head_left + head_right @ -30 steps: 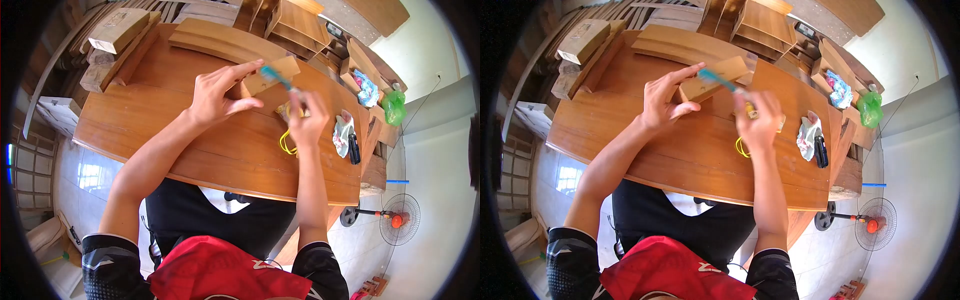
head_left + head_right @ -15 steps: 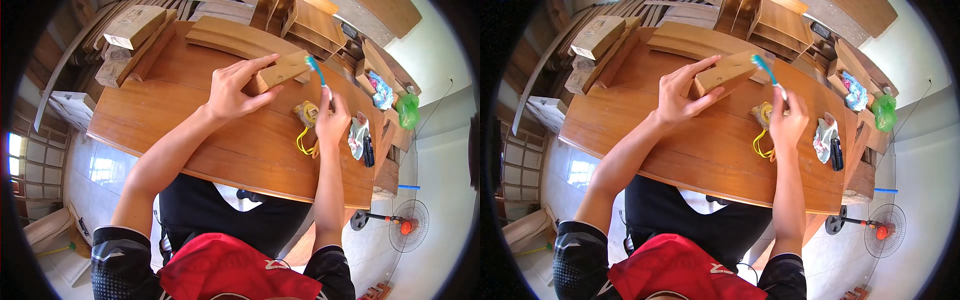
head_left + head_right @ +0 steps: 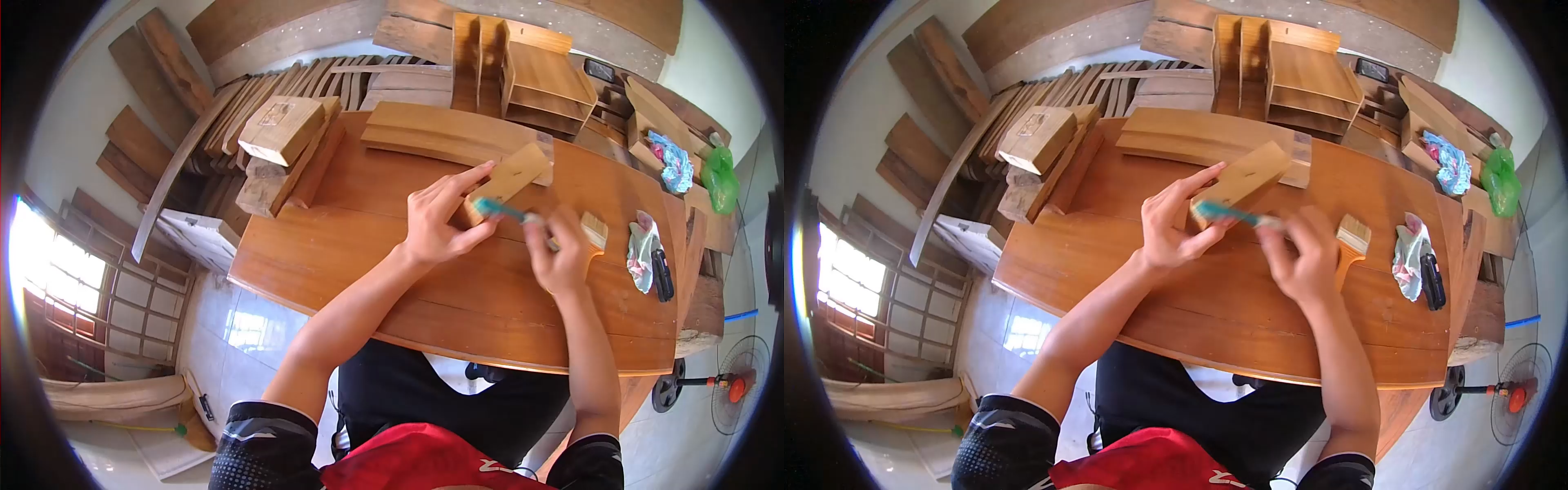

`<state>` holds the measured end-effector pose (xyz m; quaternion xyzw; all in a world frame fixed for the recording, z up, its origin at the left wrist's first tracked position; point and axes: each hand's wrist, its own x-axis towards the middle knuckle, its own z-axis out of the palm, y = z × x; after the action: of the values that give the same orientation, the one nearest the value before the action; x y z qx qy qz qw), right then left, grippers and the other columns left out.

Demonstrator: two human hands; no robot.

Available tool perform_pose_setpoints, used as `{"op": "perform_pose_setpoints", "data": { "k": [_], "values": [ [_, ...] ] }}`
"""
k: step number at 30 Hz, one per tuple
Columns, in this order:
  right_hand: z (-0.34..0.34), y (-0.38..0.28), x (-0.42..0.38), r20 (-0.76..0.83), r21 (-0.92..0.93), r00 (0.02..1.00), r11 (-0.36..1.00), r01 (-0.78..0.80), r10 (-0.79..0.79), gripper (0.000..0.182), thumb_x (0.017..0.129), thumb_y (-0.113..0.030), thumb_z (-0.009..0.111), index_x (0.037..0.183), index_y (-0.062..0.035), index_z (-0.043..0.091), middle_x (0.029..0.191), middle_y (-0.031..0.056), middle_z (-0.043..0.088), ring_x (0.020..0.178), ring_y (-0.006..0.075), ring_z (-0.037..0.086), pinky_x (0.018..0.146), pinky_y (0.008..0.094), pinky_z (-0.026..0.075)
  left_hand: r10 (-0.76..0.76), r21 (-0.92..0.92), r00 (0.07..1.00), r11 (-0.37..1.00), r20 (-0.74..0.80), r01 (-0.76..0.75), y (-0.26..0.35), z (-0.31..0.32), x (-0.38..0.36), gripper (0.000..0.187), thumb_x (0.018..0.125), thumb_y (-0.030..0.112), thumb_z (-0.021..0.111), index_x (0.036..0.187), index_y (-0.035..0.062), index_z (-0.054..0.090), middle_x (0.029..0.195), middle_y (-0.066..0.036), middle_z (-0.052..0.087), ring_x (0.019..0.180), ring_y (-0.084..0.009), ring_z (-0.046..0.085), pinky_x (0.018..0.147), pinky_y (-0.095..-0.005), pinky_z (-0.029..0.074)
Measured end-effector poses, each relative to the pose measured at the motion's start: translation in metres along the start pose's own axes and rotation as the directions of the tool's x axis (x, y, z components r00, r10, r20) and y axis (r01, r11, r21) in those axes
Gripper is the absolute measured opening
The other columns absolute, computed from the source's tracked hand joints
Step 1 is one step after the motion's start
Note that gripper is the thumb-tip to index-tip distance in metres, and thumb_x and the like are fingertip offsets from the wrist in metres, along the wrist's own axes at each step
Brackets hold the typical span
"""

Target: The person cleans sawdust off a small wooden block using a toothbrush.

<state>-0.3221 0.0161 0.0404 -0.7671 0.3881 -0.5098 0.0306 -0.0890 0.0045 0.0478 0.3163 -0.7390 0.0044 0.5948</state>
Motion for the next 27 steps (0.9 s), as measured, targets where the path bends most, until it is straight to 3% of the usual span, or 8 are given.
{"op": "perform_pose_setpoints", "data": {
  "k": [2, 6, 9, 10, 14, 19, 24, 27],
  "values": [
    [-0.002, -0.015, 0.006, 0.044, 0.057, 0.994, 0.993, 0.102, -0.104, 0.012, 0.095, -0.013, 0.076, 0.09, -0.0023, 0.073, 0.077, 0.0121, 0.059, 0.076, 0.03, 0.057, 0.067, 0.0403, 0.044, 0.016, -0.009, 1.0, 1.0, -0.003, -0.016, 0.0, 0.001, 0.001, 0.062, 0.077, 0.021, 0.089, 0.133, 0.0041, 0.069, 0.103, -0.013, 0.078, 0.084, -0.0264, 0.076, 0.074, -0.0339, 0.061],
    [-0.014, 0.029, 0.01, -0.089, -0.021, 0.973, 0.976, -0.217, 0.215, 0.012, 0.093, -0.014, 0.078, 0.091, -0.0018, 0.074, 0.077, 0.0126, 0.062, 0.072, 0.0312, 0.058, 0.066, 0.0423, 0.045, -0.068, -0.011, 0.997, 0.998, 0.024, 0.068, 0.006, -0.005, 0.002, 0.062, 0.075, 0.009, 0.086, 0.133, -0.0031, 0.07, 0.116, -0.02, 0.078, 0.1, -0.0269, 0.078, 0.09, -0.0343, 0.06],
    [-0.007, 0.028, 0.007, -0.134, -0.061, 0.973, 0.979, -0.196, 0.186, 0.014, 0.093, -0.015, 0.078, 0.092, -0.0017, 0.074, 0.077, 0.0118, 0.062, 0.07, 0.0314, 0.058, 0.066, 0.0423, 0.046, -0.079, 0.013, 0.997, 0.997, 0.008, 0.078, 0.007, -0.005, 0.001, 0.06, 0.076, 0.006, 0.085, 0.132, -0.0044, 0.069, 0.117, -0.02, 0.078, 0.101, -0.0251, 0.078, 0.09, -0.0336, 0.059],
    [-0.004, 0.014, 0.007, -0.102, 0.041, 0.988, 0.993, -0.11, 0.113, 0.014, 0.093, -0.016, 0.078, 0.093, -0.0022, 0.074, 0.079, 0.0125, 0.064, 0.072, 0.0318, 0.06, 0.066, 0.042, 0.046, -0.085, -0.019, 0.996, 0.996, -0.009, 0.085, 0.006, -0.003, 0.002, 0.058, 0.077, 0.005, 0.084, 0.133, -0.0041, 0.069, 0.116, -0.019, 0.078, 0.102, -0.0232, 0.077, 0.091, -0.0327, 0.059],
    [-0.001, -0.002, 0.005, -0.01, -0.009, 0.995, 0.995, -0.098, 0.098, 0.018, 0.094, -0.02, 0.08, 0.094, -0.0027, 0.075, 0.081, 0.0103, 0.067, 0.077, 0.0286, 0.063, 0.068, 0.0374, 0.047, -0.121, -0.051, 0.993, 0.992, -0.018, 0.12, 0.005, -0.002, 0.001, 0.059, 0.077, 0.004, 0.084, 0.133, -0.0042, 0.069, 0.117, -0.018, 0.078, 0.101, -0.0224, 0.077, 0.091, -0.0322, 0.059],
    [-0.012, 0.023, 0.014, -0.146, -0.025, 0.942, 0.951, -0.309, 0.302, 0.017, 0.095, -0.019, 0.079, 0.093, -0.0019, 0.075, 0.08, 0.0107, 0.066, 0.076, 0.0283, 0.063, 0.068, 0.0361, 0.048, -0.043, -0.015, 0.999, 0.999, 0.013, 0.044, 0.006, -0.002, 0.0, 0.06, 0.075, 0.007, 0.086, 0.132, -0.0049, 0.069, 0.119, -0.016, 0.078, 0.099, -0.0234, 0.077, 0.09, -0.0329, 0.059],
    [0.003, -0.007, 0.004, -0.01, 0.03, 0.999, 0.999, -0.039, 0.039, 0.012, 0.093, -0.013, 0.079, 0.093, -0.0022, 0.075, 0.08, 0.0111, 0.065, 0.075, 0.0285, 0.06, 0.068, 0.0406, 0.046, 0.033, 0.002, 0.999, 0.999, -0.004, -0.033, 0.007, 0.001, 0.004, 0.062, 0.074, 0.016, 0.092, 0.13, 0.0026, 0.07, 0.106, -0.012, 0.079, 0.086, -0.0236, 0.077, 0.073, -0.0314, 0.062],
    [-0.004, 0.015, 0.007, -0.057, 0.013, 0.989, 0.991, -0.133, 0.134, 0.011, 0.093, -0.013, 0.079, 0.094, -0.0026, 0.075, 0.08, 0.0108, 0.065, 0.074, 0.0277, 0.059, 0.068, 0.0394, 0.046, 0.051, 0.008, 0.999, 0.999, -0.011, -0.051, 0.006, 0.002, 0.003, 0.062, 0.073, 0.017, 0.092, 0.13, 0.0031, 0.071, 0.108, -0.011, 0.079, 0.083, -0.0221, 0.076, 0.071, -0.0312, 0.062]
  ]
}}
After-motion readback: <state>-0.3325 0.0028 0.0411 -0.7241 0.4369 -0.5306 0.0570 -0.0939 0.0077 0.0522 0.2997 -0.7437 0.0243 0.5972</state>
